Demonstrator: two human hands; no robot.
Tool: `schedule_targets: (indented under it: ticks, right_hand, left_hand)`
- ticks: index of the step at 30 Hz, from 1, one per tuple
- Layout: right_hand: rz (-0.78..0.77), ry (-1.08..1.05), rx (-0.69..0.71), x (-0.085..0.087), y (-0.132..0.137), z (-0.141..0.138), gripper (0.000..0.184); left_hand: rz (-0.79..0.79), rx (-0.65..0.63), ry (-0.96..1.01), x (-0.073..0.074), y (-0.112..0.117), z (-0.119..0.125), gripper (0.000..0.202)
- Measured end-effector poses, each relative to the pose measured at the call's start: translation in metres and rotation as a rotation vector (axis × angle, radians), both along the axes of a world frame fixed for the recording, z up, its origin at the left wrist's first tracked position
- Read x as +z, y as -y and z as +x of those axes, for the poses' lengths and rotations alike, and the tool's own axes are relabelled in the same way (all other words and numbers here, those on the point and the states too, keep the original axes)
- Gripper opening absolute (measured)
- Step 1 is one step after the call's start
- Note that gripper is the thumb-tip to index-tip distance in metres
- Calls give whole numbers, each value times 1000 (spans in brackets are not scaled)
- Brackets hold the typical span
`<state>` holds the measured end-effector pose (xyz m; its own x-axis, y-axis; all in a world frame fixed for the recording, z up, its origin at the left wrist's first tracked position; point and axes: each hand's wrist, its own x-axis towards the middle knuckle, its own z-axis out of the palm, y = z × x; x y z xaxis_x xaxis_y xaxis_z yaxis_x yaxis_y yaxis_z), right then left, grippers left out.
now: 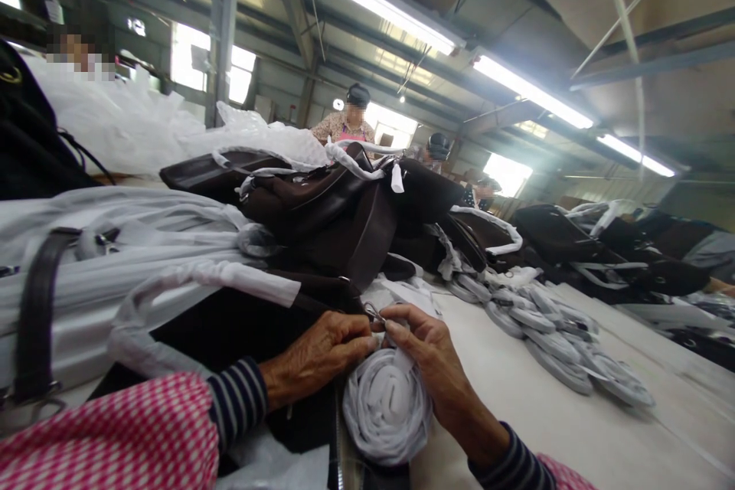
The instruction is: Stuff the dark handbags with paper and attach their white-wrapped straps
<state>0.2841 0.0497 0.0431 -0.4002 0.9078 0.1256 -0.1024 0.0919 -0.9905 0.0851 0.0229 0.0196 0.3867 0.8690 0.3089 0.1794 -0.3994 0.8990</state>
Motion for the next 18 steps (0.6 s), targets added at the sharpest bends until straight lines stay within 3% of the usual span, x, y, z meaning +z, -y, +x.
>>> schedule_targets:
  ticks: [8, 13, 18]
  right_hand:
    - [69, 69, 0, 1, 3, -4, 33]
    - [109, 101, -11, -1, 1, -3, 33]
    - [84, 77, -17, -4, 2, -2, 33]
  left_hand:
    - [128, 42, -227, 8, 8, 0, 29]
    - [96, 98, -175, 6, 8, 1, 33]
    - [-4, 51, 50, 3, 5, 4, 34]
